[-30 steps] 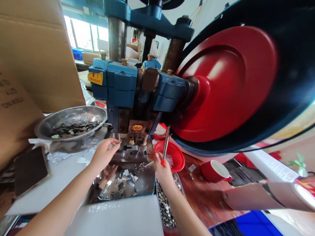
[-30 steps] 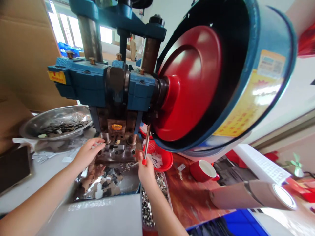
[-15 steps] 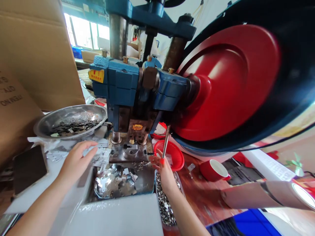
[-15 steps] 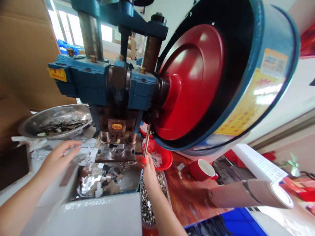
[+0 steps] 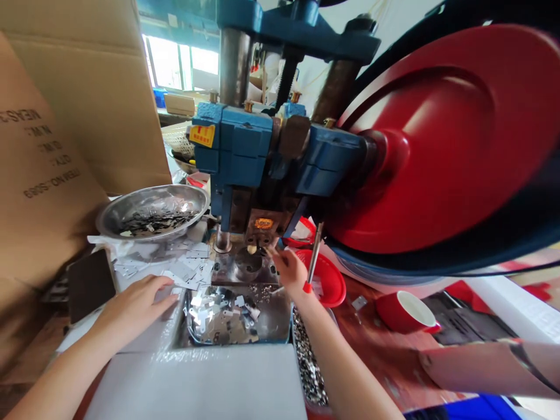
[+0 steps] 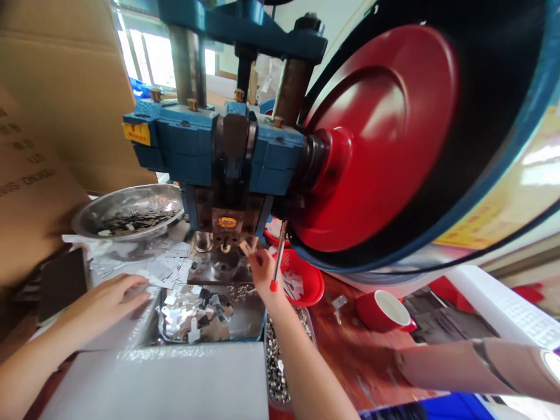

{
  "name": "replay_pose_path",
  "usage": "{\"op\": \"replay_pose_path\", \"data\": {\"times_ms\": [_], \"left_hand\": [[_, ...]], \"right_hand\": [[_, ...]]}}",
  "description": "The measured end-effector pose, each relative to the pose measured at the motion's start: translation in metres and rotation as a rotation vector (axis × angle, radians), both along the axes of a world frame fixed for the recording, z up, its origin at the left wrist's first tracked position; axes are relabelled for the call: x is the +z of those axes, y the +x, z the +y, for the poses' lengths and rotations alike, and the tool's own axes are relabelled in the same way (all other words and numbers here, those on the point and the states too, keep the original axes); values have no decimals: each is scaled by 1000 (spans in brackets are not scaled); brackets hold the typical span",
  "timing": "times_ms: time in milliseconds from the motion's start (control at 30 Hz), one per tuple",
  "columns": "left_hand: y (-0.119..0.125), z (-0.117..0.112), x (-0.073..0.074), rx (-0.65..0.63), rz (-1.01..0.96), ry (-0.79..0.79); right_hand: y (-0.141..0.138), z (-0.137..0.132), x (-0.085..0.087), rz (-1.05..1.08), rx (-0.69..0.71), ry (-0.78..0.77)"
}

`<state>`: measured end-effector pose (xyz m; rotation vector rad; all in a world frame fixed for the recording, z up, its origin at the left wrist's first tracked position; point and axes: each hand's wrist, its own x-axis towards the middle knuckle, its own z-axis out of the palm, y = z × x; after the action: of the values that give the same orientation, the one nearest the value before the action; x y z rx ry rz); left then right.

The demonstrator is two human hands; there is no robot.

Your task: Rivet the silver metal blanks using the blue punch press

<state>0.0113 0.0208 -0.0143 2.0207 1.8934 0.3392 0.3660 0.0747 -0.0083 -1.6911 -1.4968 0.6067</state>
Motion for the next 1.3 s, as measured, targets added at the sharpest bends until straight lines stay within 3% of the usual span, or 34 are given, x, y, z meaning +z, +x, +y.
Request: {"op": "replay_pose_path", "data": {"times_ms": [133,233,300,400,467,533,667,767,867,1000,1167,1300], "left_hand": [[7,-5,-6,-13,53,-1],[6,-4,-11,-40,-7,-18],[5,-3,-14,-34,-42,-51],[3,-2,-12,13,-82,-121],[5,-1,-7,36,-135,-141],[13,-1,2,30,-220,-136],[48,2,25,27,-523,-142],[80,6,33,95,-790,-204],[101,11,27,169,-1034,-286],[108,14,9,269,-1303,-316],[106,12,-3,371,-1366,-317],[110,11,-3,413,-1370,-320]], "right_hand": [[41,-32,-8,295,-208,70],[48,-57,-10,245,-275,53],[38,-68,-10,103,-151,5],[13,-74,-8,-129,169,-9],[-3,-71,-8,-276,328,21],[-16,-64,-10,-426,398,31],[-27,-52,-19,-643,380,22],[-29,-52,-20,-672,347,2],[-31,-54,-10,-538,349,34],[-38,-42,6,-398,322,204],[-47,-12,13,-556,306,279],[-44,-6,14,-589,324,274]]}}
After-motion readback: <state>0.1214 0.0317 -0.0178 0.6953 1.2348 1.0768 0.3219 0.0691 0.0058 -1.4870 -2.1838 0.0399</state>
